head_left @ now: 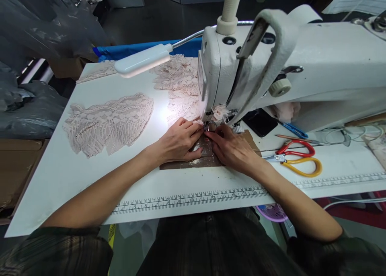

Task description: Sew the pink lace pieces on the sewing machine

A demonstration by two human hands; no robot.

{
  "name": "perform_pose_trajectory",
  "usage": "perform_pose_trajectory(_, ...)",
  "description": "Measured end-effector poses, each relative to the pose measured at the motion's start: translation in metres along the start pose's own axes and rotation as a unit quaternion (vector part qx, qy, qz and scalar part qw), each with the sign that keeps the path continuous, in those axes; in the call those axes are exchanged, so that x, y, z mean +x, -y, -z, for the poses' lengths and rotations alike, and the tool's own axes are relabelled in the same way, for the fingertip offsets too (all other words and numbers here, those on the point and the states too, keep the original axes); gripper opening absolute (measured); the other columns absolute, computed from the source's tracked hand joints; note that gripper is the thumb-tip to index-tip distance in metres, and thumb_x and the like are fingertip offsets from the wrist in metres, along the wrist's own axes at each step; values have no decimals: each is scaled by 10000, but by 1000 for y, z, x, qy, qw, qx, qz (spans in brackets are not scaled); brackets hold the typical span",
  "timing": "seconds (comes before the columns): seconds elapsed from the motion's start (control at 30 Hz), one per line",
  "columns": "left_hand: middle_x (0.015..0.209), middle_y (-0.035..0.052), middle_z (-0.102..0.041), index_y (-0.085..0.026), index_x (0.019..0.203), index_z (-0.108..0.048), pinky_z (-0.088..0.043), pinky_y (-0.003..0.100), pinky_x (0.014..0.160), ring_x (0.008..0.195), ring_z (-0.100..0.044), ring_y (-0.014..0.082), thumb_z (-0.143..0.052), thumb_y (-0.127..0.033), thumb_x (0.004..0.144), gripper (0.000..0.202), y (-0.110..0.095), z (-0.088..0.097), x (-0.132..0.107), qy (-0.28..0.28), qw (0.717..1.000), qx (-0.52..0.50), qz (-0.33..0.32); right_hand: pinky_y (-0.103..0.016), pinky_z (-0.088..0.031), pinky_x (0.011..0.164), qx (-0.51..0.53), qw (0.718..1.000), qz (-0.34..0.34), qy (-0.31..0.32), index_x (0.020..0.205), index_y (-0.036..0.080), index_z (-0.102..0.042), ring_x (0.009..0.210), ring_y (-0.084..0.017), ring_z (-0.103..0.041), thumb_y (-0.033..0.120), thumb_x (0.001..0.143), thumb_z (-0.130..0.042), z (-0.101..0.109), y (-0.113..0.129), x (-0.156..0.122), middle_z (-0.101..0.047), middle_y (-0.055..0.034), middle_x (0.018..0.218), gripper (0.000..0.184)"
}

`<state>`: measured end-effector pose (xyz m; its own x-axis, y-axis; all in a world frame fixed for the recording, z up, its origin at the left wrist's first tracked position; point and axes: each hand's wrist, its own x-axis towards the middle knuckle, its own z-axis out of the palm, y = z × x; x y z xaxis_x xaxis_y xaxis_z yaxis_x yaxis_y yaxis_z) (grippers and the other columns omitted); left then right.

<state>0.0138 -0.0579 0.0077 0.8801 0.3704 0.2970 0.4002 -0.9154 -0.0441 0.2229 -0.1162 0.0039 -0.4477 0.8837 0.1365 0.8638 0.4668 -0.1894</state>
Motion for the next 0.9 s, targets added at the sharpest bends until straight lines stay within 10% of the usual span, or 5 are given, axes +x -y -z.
perform_pose_trajectory(0.9, 1182, 137, -649, -125, 1198, -614, -458, 433, 835, 955, -609, 257, -508, -351, 903, 386, 4, -10, -5, -31, 998, -40, 40, -282, -329, 561, 135, 971, -163, -109, 739, 186, -577, 643, -179, -533, 252, 778, -482, -8, -40, 11, -624, -66, 747, 122)
